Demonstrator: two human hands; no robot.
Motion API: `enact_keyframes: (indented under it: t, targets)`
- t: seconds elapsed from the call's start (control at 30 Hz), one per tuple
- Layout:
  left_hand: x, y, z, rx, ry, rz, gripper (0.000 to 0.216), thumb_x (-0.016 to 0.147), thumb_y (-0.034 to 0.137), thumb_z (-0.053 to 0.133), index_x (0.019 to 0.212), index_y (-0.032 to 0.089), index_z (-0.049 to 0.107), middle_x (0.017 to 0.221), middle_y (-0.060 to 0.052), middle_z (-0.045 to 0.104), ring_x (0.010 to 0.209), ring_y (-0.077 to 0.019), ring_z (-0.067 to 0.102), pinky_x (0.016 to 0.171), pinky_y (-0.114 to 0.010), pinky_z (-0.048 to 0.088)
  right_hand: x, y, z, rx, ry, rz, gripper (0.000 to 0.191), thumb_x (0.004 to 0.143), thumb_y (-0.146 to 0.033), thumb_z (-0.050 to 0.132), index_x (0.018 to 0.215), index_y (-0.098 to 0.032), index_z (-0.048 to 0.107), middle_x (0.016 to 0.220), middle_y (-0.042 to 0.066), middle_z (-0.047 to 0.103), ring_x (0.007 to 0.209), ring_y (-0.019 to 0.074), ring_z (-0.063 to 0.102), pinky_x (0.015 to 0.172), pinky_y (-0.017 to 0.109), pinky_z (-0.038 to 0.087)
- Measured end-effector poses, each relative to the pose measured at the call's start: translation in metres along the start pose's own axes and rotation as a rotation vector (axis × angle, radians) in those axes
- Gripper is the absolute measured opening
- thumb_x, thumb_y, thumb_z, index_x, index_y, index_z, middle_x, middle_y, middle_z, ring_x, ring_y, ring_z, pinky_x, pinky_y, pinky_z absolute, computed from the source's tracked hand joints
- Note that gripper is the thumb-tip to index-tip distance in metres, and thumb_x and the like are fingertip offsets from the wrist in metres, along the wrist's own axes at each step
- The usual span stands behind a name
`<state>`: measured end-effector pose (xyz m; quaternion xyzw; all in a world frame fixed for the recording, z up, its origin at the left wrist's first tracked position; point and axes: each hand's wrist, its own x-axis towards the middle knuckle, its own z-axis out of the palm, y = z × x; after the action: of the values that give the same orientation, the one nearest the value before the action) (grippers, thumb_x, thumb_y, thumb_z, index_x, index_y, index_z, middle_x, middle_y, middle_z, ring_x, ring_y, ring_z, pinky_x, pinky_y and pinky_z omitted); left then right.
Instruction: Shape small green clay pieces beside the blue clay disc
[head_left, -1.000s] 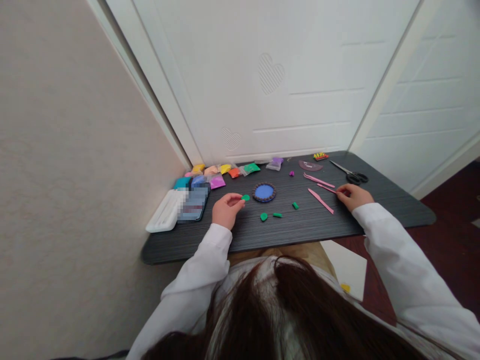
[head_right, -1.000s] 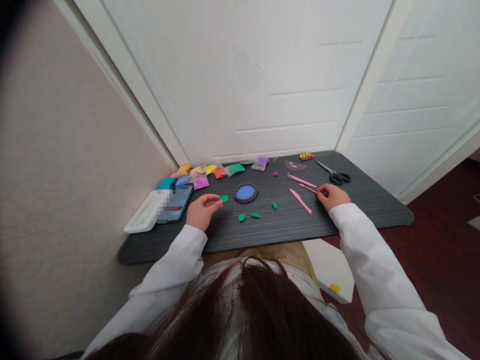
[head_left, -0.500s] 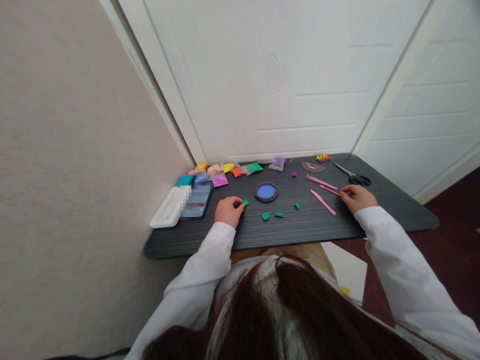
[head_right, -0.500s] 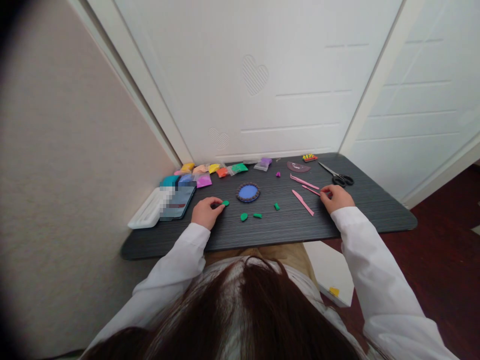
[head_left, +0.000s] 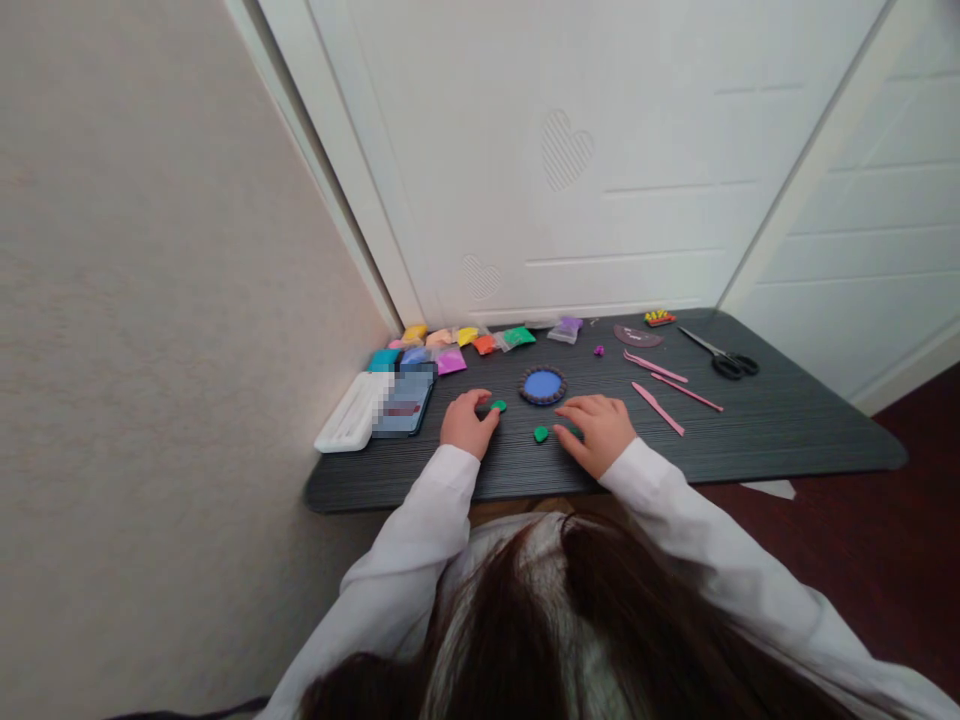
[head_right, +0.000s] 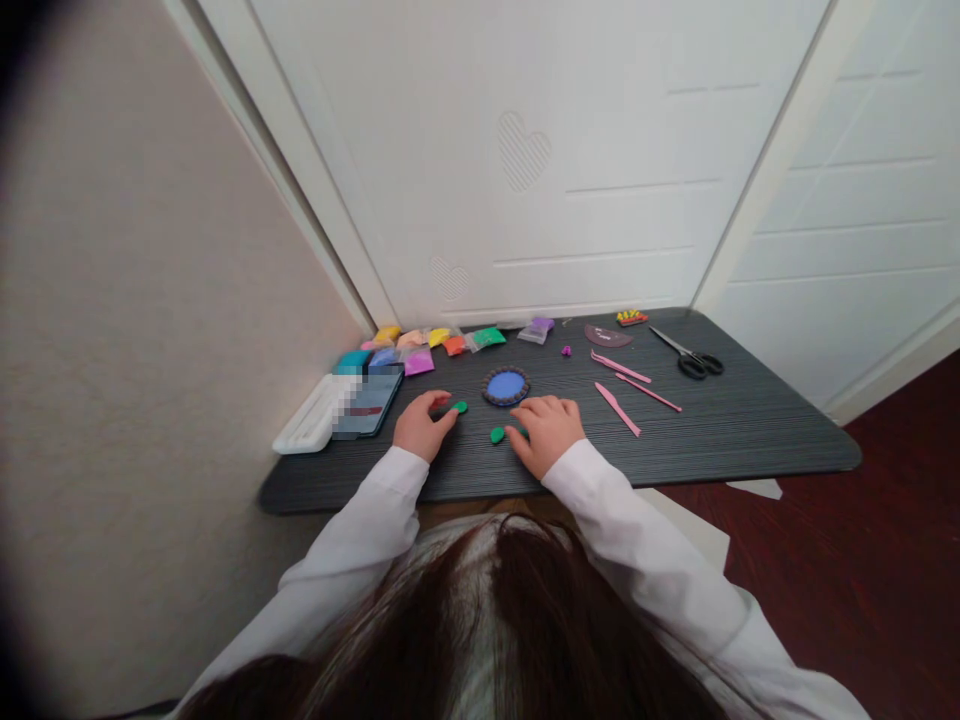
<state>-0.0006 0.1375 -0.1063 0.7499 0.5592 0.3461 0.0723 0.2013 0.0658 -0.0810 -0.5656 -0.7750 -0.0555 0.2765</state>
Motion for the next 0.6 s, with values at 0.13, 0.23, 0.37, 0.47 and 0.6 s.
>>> enact_keyframes:
  t: [0.13,0.23,0.37,0.47,0.6]
  targets:
    - [-0.002,0.003,-0.001,-0.018,0.000,-0.003,0.024,0.067,0.033,0.047,0.085,0.020,0.053,0.084,-0.005,0.057,0.079,-0.0172,0.051,0.071,-0.031,0.039,0.008,-0.011,0.021,-0.020,-0.004,0.024,0.026,0.072,-0.036,0.041,0.090,-0.022,0.055,0.100,0.004,0.053,0.095,0.0223,0.039,0.080,0.041,0.021]
    - [-0.002,0.005,-0.002,-0.042,0.005,-0.008,0.023,0.068,0.033,0.046,0.084,0.020,0.053,0.084,-0.005,0.057,0.080,-0.0174,0.051,0.071,-0.030,0.039,0.008,-0.012,0.027,0.006,-0.028,0.019,0.022,0.071,-0.035,0.042,0.082,-0.023,0.057,0.099,0.003,0.054,0.095,0.0213,0.040,0.081,0.041,0.018]
    - [-0.005,0.011,-0.007,-0.104,0.035,-0.011,0.021,0.068,0.032,0.045,0.083,0.019,0.054,0.085,-0.005,0.057,0.081,-0.0169,0.051,0.072,-0.030,0.039,0.006,-0.012,0.026,0.116,-0.008,0.012,0.015,0.069,-0.033,0.046,0.073,-0.023,0.056,0.091,0.001,0.057,0.090,0.0189,0.044,0.082,0.040,0.018]
    - [-0.012,0.022,-0.012,-0.225,0.050,-0.005,0.021,0.068,0.031,0.045,0.083,0.019,0.055,0.086,-0.004,0.057,0.082,-0.0162,0.051,0.072,-0.030,0.040,0.008,-0.015,0.022,0.227,0.058,0.034,0.012,0.069,-0.031,0.048,0.073,-0.023,0.055,0.086,0.000,0.059,0.086,0.0170,0.047,0.083,0.038,0.020]
    - [-0.026,0.041,-0.012,-0.590,-0.059,-0.045,0.026,0.068,0.031,0.046,0.090,0.018,0.054,0.087,-0.005,0.058,0.077,-0.0143,0.054,0.071,-0.029,0.042,0.012,-0.020,0.021,0.418,0.158,0.157,0.015,0.070,-0.032,0.046,0.077,-0.022,0.055,0.074,0.000,0.059,0.074,0.0142,0.051,0.077,0.033,0.030]
